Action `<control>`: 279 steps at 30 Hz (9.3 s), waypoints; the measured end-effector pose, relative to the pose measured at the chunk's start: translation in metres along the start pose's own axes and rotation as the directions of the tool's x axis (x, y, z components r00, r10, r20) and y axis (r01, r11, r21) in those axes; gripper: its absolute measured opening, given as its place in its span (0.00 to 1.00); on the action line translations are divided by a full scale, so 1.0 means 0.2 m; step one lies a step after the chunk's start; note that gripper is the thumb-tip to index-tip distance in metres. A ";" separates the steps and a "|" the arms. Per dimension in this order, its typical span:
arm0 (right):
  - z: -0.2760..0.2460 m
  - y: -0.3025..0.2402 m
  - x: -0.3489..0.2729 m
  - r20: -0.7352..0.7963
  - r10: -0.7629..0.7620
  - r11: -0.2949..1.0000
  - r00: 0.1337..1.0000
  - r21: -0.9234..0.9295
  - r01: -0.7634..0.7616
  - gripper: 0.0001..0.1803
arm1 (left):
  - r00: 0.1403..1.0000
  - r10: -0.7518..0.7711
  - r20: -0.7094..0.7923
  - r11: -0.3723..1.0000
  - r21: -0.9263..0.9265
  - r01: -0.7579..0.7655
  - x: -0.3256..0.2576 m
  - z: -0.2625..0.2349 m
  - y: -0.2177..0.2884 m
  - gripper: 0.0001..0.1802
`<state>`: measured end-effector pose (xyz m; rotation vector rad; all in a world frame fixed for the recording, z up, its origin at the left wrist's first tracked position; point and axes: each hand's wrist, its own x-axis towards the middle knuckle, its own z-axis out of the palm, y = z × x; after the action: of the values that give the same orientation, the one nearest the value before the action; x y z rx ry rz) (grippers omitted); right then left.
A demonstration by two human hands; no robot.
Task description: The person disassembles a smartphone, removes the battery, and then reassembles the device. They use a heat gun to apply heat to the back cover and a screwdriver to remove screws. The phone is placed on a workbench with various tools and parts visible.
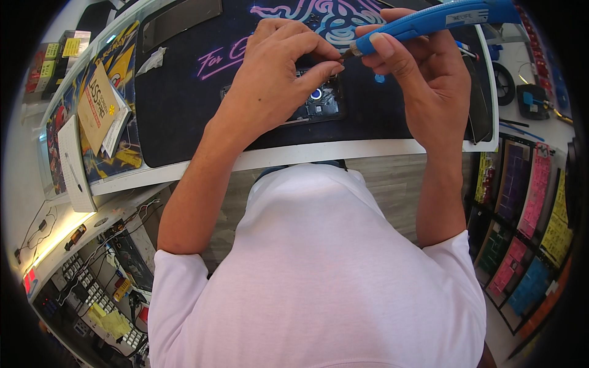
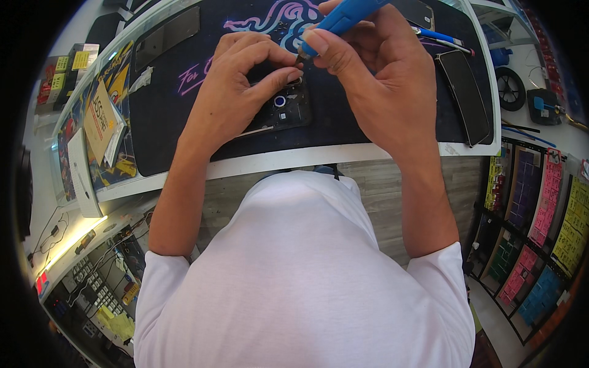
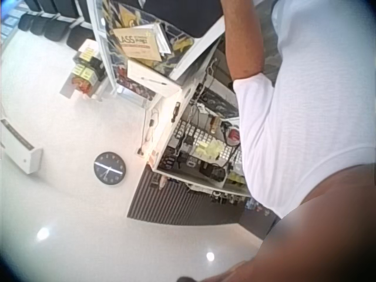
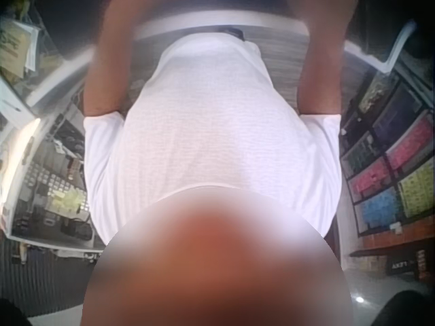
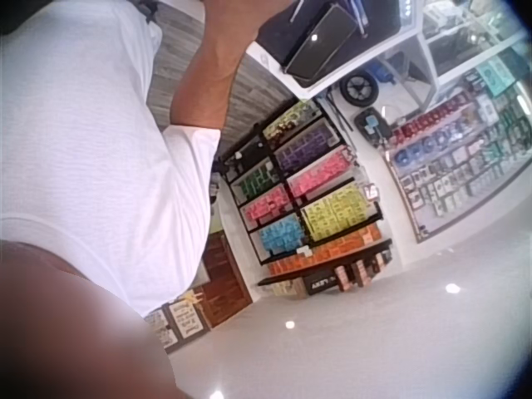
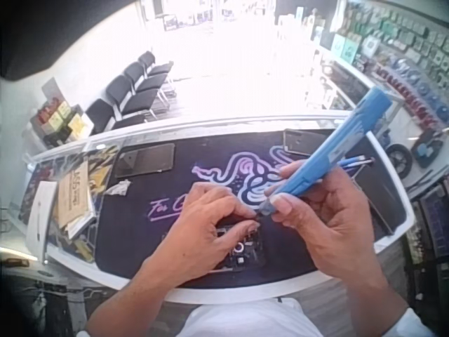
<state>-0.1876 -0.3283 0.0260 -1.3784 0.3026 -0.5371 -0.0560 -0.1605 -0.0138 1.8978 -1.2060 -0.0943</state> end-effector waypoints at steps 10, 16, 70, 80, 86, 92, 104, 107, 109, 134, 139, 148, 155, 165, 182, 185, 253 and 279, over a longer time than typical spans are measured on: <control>0.04 -0.08 -0.03 -0.049 -0.129 0.974 0.990 -0.192 0.118 0.20 | 0.998 0.002 -0.060 0.995 -0.104 -0.008 0.01 -0.01 0.02 0.10; 0.04 -0.10 -0.03 -0.077 -0.192 0.957 0.978 -0.235 0.169 0.20 | 0.998 -0.060 -0.030 0.982 -0.181 0.053 0.02 -0.04 0.03 0.09; 0.05 -0.05 0.05 0.140 0.005 0.864 0.990 -0.499 0.066 0.12 | 0.993 0.062 0.103 0.964 0.252 -0.086 -0.05 -0.03 0.00 0.12; 0.03 0.02 0.04 0.150 -0.020 0.880 0.988 -0.467 0.089 0.12 | 0.992 0.074 0.106 0.962 0.255 -0.099 -0.05 -0.03 0.00 0.14; 0.06 -0.10 0.01 0.202 0.000 0.730 0.979 -0.670 0.138 0.15 | 0.997 -0.004 0.073 0.975 0.222 -0.013 -0.09 -0.08 0.01 0.19; 0.03 0.02 0.05 0.232 -0.118 0.788 0.965 -0.570 0.233 0.20 | 0.992 -0.118 0.039 0.964 0.244 0.105 -0.26 -0.19 0.06 0.25; 0.04 0.02 0.03 0.184 -0.056 0.791 0.981 -0.592 0.156 0.19 | 0.989 -0.150 -0.009 0.949 0.278 0.147 -0.40 -0.18 0.05 0.43; 0.04 0.02 0.04 0.192 -0.069 0.794 0.979 -0.583 0.171 0.19 | 0.988 -0.156 -0.002 0.949 0.277 0.151 -0.40 -0.18 0.05 0.42; 0.04 0.02 0.04 0.203 -0.075 0.788 0.976 -0.587 0.183 0.19 | 0.986 -0.167 0.011 0.944 0.289 0.157 -0.40 -0.18 0.05 0.41; -0.10 -0.08 0.14 0.162 -0.135 0.980 0.977 -0.123 0.156 0.20 | 1.000 0.027 -0.004 0.941 0.338 -0.024 -0.02 -0.25 -0.04 0.09; -0.11 -0.07 0.08 0.084 -0.141 0.984 0.986 -0.095 0.149 0.20 | 0.995 0.098 0.016 0.868 0.487 -0.093 0.20 -0.12 -0.12 0.08; -0.22 -0.04 0.01 0.025 -0.093 0.993 0.995 -0.064 0.095 0.20 | 0.974 0.184 0.135 0.767 0.599 -0.228 0.27 -0.08 -0.10 0.06; -0.20 -0.02 0.01 0.023 -0.081 0.996 0.996 0.031 0.080 0.20 | 0.971 -0.229 0.074 0.972 -0.026 0.232 0.14 -0.26 -0.10 0.12; -0.01 -0.06 0.03 0.050 -0.145 0.988 0.988 0.057 0.142 0.21 | 0.993 -0.108 -0.042 0.971 -0.217 0.096 -0.04 -0.17 0.05 0.07; 0.07 -0.13 -0.03 0.098 -0.320 0.947 0.942 0.044 0.317 0.24 | 0.966 -0.192 -0.170 0.800 -0.597 0.054 -0.09 -0.13 0.15 0.10; 0.06 -0.12 -0.03 0.098 -0.338 0.941 0.936 0.018 0.338 0.23 | 0.964 -0.211 -0.159 0.797 -0.599 0.075 -0.09 -0.11 0.16 0.10; 0.01 -0.04 -0.01 0.105 -0.334 0.906 0.937 -0.237 0.350 0.19 | 0.987 0.035 -0.156 0.998 -0.053 -0.044 -0.08 -0.09 0.08 0.07; 0.10 -0.09 -0.05 -0.057 -0.247 0.943 0.967 -0.243 0.227 0.19 | 0.978 0.122 -0.169 0.990 0.094 -0.107 -0.07 -0.11 0.10 0.08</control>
<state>-0.1891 -0.3084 0.0463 -1.6357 0.2783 -0.7825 -0.0665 -0.1388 0.0089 1.8618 -1.2121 0.1850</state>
